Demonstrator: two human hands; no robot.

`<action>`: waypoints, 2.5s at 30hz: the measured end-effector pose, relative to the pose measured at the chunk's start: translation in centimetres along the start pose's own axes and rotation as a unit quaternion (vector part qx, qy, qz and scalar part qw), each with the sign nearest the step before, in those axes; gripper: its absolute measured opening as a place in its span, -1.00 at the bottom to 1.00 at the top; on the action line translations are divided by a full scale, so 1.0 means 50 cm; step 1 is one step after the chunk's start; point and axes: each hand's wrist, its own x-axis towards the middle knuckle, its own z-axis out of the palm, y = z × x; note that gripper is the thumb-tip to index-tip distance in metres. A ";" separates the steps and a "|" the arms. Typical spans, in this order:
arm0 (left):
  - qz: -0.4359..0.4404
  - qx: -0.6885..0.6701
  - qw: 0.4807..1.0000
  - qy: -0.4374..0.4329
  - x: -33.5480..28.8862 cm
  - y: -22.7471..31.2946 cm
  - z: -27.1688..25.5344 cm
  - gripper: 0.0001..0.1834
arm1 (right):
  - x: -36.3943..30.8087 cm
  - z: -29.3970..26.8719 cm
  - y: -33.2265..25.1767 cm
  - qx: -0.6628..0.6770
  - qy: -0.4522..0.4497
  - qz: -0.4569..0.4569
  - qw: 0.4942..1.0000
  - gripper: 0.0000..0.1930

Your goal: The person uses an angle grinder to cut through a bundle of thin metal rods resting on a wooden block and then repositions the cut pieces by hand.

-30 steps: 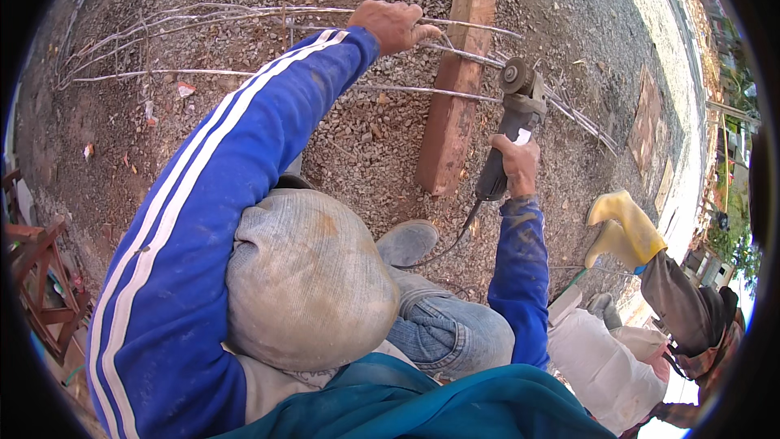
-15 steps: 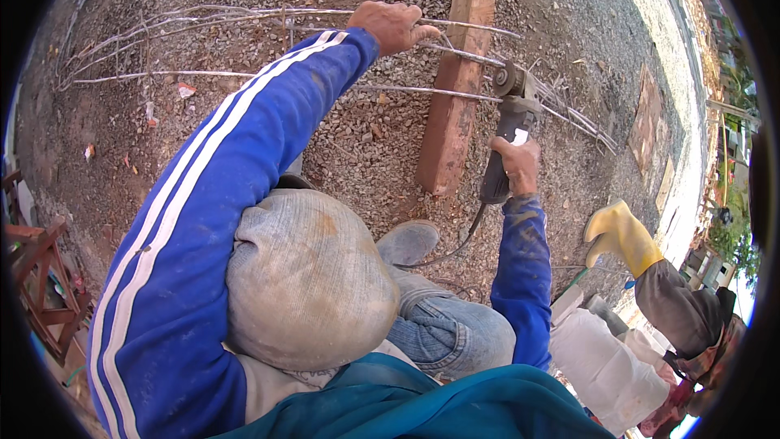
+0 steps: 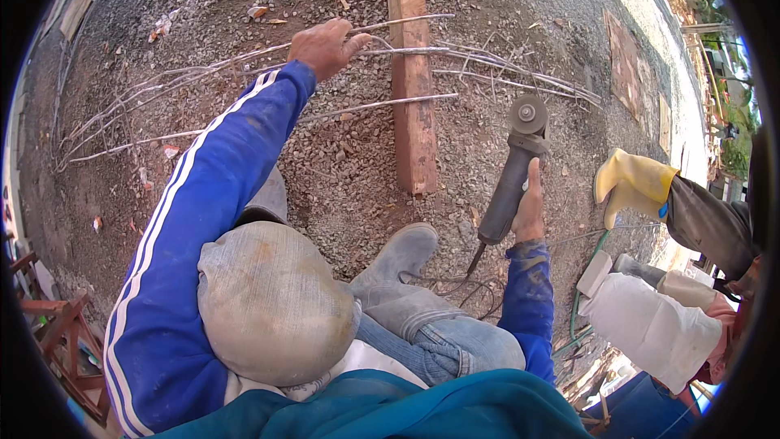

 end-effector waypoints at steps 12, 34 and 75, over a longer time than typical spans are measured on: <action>0.087 0.070 0.992 0.052 -0.215 -0.153 -0.180 0.22 | -0.107 -0.105 0.136 0.186 0.069 -0.010 0.980 -0.49; -0.038 0.209 0.942 -0.260 -0.228 -0.282 -0.318 0.75 | -0.158 -0.203 0.320 0.218 0.165 0.086 0.958 -0.63; 0.112 -0.257 0.754 -0.594 0.178 0.501 -0.077 -0.65 | -0.243 -0.277 0.359 0.292 0.206 0.110 0.927 -0.53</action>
